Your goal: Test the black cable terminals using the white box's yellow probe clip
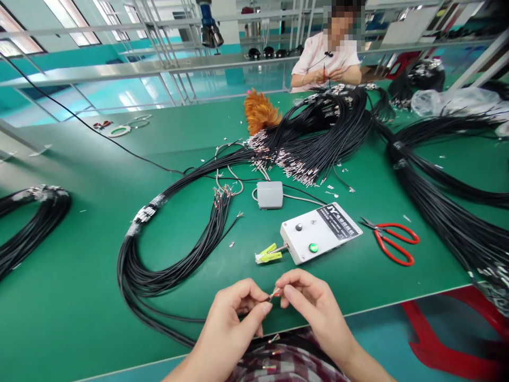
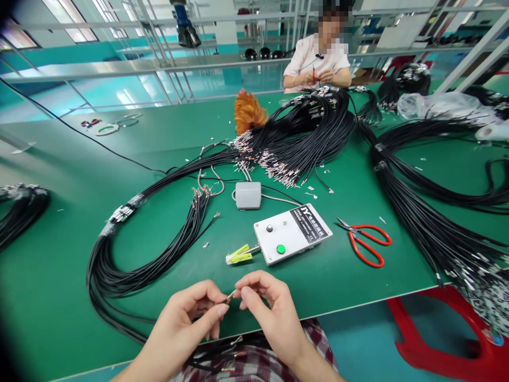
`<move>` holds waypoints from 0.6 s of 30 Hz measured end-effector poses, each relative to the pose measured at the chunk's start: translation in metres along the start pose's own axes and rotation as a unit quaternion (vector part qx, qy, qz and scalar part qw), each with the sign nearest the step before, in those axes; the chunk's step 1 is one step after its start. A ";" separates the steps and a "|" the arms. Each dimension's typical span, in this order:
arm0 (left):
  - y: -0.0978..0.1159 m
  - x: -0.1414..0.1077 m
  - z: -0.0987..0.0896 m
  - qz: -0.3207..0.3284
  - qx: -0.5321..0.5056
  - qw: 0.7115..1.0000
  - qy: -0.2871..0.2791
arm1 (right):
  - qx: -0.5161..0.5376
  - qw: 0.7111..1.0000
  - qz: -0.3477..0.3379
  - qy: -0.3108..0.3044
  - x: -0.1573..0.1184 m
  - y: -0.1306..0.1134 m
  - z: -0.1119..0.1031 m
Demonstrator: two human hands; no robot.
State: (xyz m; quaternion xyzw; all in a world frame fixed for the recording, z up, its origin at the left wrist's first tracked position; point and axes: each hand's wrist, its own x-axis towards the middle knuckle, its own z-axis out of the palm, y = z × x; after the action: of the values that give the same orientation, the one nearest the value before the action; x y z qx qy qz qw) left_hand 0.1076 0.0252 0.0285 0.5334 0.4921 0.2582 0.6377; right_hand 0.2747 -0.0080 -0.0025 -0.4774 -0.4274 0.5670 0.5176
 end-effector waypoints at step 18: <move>-0.006 0.000 0.002 -0.041 -0.064 0.997 0.021 | 0.181 0.978 0.100 -0.014 0.003 0.013 0.010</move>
State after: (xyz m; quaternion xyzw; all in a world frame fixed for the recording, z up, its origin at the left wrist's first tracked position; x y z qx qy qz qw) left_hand 0.1087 0.0225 0.0223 0.4653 0.5093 0.2744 0.6699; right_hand 0.2625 -0.0066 -0.0136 -0.4083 -0.2754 0.6901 0.5303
